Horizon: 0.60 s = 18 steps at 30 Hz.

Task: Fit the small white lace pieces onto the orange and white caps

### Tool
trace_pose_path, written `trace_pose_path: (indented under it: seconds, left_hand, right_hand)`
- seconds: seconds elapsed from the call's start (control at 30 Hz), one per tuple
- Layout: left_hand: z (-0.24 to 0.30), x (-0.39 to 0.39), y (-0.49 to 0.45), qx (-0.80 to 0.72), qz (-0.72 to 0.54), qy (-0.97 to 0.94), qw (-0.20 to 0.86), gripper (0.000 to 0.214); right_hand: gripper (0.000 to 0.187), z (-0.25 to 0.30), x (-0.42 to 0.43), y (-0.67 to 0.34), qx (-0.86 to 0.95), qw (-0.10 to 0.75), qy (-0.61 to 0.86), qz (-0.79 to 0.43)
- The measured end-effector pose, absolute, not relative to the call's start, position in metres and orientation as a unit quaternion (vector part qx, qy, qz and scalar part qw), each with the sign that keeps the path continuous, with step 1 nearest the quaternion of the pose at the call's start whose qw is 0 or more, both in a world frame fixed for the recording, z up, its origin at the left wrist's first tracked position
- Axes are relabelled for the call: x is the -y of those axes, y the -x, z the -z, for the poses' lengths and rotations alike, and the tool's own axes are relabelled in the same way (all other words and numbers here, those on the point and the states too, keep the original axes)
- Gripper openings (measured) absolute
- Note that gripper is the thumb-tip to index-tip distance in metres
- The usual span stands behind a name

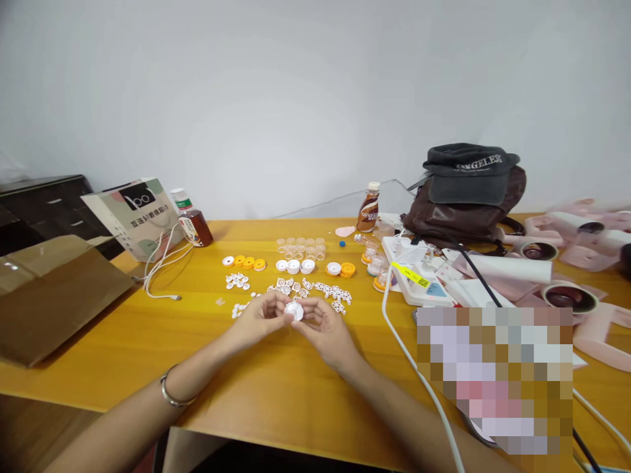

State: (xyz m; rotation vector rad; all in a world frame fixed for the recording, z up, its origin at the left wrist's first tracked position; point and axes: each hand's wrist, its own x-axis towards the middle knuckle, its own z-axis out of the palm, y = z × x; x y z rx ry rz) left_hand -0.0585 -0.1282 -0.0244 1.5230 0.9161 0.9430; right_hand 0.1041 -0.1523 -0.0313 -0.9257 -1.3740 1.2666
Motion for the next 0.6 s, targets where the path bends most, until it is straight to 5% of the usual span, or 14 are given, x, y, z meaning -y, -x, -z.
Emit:
trace_pose_path:
  seconds: [0.6]
  left_hand:
    - [0.011,0.126,0.07,-0.366,-0.344,-0.634,0.588,0.029]
  right_hand:
    - [0.031,0.028,0.152,-0.104,0.564,0.507,0.386,-0.525]
